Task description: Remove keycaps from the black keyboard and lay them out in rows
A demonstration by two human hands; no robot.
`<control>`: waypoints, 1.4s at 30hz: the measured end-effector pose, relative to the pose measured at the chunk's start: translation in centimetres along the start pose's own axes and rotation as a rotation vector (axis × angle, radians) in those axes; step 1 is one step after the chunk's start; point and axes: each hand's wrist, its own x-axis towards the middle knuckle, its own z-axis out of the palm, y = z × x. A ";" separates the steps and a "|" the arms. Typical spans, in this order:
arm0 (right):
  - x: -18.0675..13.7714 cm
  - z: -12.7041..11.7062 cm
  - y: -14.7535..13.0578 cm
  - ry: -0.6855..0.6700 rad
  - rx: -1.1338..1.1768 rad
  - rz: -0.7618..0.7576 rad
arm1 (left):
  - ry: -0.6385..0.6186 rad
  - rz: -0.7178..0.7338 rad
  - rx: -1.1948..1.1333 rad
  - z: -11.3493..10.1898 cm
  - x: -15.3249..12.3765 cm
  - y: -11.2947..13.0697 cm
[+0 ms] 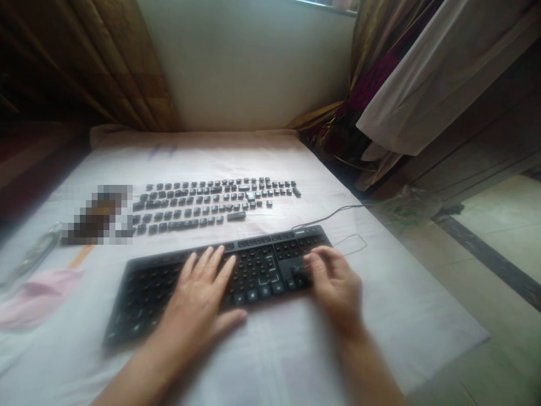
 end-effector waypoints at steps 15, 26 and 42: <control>-1.4 0.4 0.0 0.076 -0.136 -0.206 | 0.004 -0.003 -0.020 0.0 0.5 0.3; 2.0 -1.5 -0.3 -0.254 0.114 -0.203 | -0.025 -0.037 -0.045 0.0 0.5 0.4; 5.1 -3.0 0.7 -0.645 0.177 -0.592 | 0.021 -0.016 -0.056 0.3 0.3 0.3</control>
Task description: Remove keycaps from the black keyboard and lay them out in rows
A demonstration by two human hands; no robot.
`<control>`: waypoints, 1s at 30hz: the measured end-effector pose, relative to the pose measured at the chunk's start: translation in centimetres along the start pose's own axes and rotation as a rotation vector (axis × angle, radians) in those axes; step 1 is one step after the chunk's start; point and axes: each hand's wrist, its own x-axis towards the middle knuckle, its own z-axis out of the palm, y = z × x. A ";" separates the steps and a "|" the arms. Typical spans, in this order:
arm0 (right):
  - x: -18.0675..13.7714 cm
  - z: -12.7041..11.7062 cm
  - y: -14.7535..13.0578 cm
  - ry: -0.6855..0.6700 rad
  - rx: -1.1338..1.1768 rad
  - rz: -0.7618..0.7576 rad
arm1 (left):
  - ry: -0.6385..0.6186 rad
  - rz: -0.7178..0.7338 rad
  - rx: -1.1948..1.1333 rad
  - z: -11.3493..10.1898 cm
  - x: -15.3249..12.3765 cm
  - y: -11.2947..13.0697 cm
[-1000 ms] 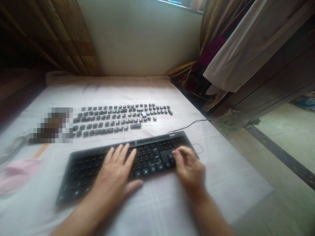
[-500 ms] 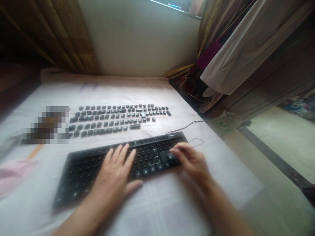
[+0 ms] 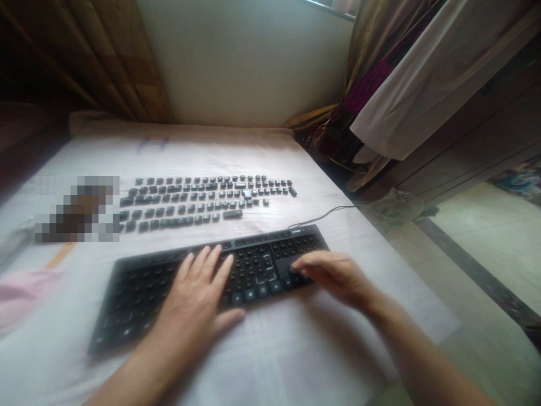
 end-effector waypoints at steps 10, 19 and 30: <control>0.8 -0.4 1.0 -0.152 -0.025 -0.124 | -0.011 0.016 0.028 -0.1 0.0 -0.1; 1.3 0.1 1.9 -0.095 0.081 0.009 | -0.011 0.017 0.038 -0.4 0.1 0.0; 1.1 0.8 1.9 -0.064 0.016 -0.103 | -0.055 -0.036 -0.031 -0.4 0.1 0.0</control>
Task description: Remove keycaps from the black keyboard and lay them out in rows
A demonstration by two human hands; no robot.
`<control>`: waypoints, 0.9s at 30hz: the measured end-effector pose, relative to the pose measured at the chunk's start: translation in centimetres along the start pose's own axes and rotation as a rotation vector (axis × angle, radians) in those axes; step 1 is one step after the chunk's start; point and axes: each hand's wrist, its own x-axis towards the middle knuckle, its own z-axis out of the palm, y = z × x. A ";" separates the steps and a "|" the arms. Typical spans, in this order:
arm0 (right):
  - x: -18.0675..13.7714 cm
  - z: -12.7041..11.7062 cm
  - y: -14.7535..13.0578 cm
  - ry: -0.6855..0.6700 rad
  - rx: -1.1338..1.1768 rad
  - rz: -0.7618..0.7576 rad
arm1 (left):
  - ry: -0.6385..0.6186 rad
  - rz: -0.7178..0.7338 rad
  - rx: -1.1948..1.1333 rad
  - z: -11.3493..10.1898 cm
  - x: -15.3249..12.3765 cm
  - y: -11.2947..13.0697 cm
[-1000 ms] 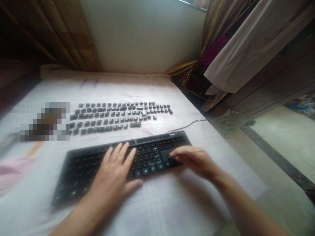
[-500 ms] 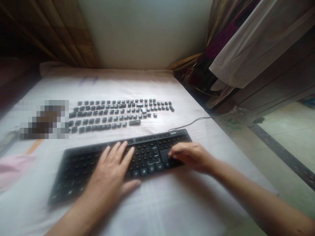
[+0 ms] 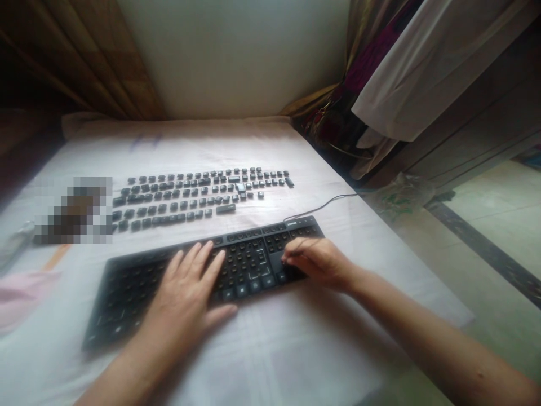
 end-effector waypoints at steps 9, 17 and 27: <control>-1.4 1.8 -1.1 0.245 -0.131 -0.024 | -0.010 0.015 0.058 -0.2 0.0 0.2; -1.6 2.3 -1.4 0.505 0.066 0.221 | -0.012 0.019 0.047 -0.1 0.1 0.3; -1.2 3.2 -2.0 0.516 0.075 0.233 | -0.032 -0.009 0.069 -0.4 0.2 0.4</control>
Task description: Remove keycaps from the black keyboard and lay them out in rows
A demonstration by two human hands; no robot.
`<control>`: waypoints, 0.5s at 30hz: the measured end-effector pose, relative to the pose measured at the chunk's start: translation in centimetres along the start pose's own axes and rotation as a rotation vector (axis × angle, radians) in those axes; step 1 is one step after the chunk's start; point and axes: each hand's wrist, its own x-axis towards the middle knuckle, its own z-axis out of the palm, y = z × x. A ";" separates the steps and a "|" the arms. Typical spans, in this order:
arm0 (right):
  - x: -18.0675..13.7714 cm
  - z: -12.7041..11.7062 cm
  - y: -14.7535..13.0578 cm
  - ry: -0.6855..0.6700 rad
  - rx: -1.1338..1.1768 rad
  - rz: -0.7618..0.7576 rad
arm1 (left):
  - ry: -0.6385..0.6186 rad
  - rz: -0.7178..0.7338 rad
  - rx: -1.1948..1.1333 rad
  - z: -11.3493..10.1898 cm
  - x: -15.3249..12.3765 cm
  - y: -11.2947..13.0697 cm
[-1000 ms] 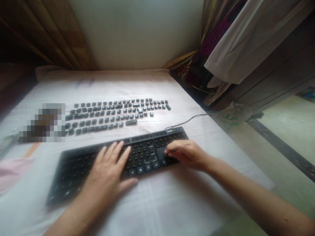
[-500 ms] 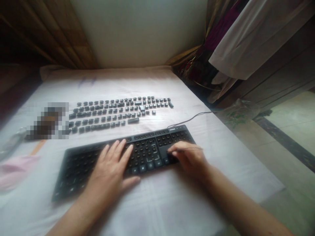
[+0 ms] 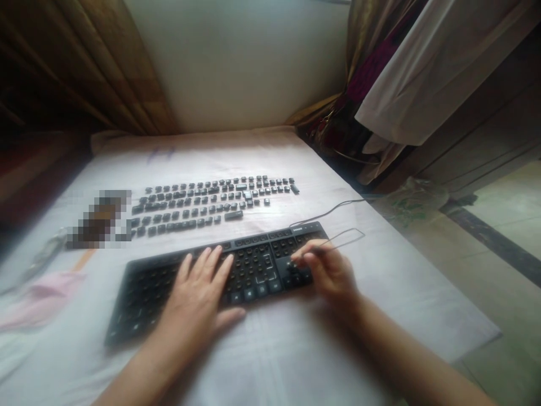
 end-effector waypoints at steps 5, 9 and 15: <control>0.7 0.2 -1.5 -0.031 -0.001 -0.068 | -0.041 0.014 0.023 -0.7 0.3 -0.2; 2.0 0.8 -2.7 -0.005 0.006 -0.063 | -0.029 0.012 0.020 -2.0 1.2 0.0; 2.1 2.1 -2.3 0.068 0.024 -0.019 | 0.029 0.025 -0.188 -3.9 3.7 1.7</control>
